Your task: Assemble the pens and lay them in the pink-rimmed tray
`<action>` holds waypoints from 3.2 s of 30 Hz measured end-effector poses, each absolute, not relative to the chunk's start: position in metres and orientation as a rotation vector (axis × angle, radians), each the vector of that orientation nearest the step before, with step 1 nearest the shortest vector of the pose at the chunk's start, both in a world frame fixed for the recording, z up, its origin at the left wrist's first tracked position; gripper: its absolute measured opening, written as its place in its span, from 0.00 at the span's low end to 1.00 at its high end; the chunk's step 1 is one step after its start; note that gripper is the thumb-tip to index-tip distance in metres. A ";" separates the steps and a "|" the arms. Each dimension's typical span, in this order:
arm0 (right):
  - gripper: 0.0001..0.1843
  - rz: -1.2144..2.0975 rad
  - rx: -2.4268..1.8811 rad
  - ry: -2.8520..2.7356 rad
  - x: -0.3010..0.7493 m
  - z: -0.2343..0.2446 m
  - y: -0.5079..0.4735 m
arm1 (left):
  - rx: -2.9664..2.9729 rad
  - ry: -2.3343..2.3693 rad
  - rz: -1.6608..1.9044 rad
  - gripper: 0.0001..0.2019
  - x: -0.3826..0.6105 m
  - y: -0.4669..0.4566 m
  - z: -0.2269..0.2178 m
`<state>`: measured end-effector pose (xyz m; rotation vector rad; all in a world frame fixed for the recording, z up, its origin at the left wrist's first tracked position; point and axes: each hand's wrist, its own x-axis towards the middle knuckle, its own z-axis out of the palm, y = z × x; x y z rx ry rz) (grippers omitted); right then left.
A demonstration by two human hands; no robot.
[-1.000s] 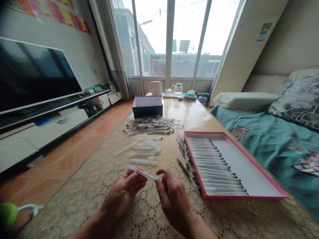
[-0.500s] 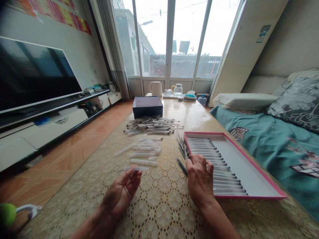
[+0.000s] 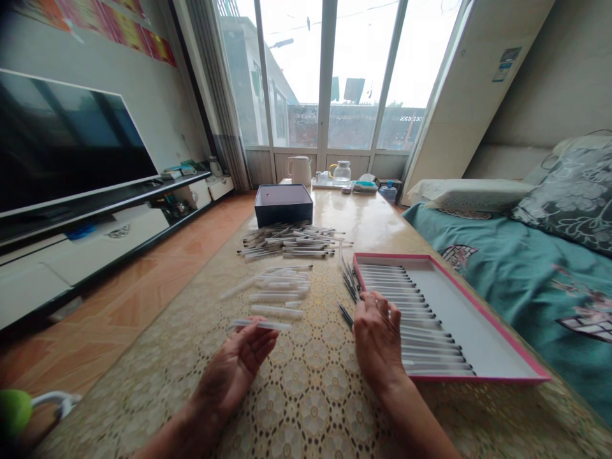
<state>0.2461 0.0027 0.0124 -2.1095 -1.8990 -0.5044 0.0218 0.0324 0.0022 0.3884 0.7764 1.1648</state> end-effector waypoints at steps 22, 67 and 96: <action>0.13 -0.547 -2.192 -1.858 0.255 0.003 0.006 | 0.451 0.800 1.131 0.02 0.022 0.033 0.002; 0.14 0.856 -1.398 -1.556 0.191 -0.002 -0.010 | 0.643 0.788 1.070 0.09 0.025 0.033 -0.002; 0.24 0.803 -1.467 -1.652 0.192 -0.004 -0.012 | 0.637 0.764 1.032 0.10 0.027 0.032 -0.002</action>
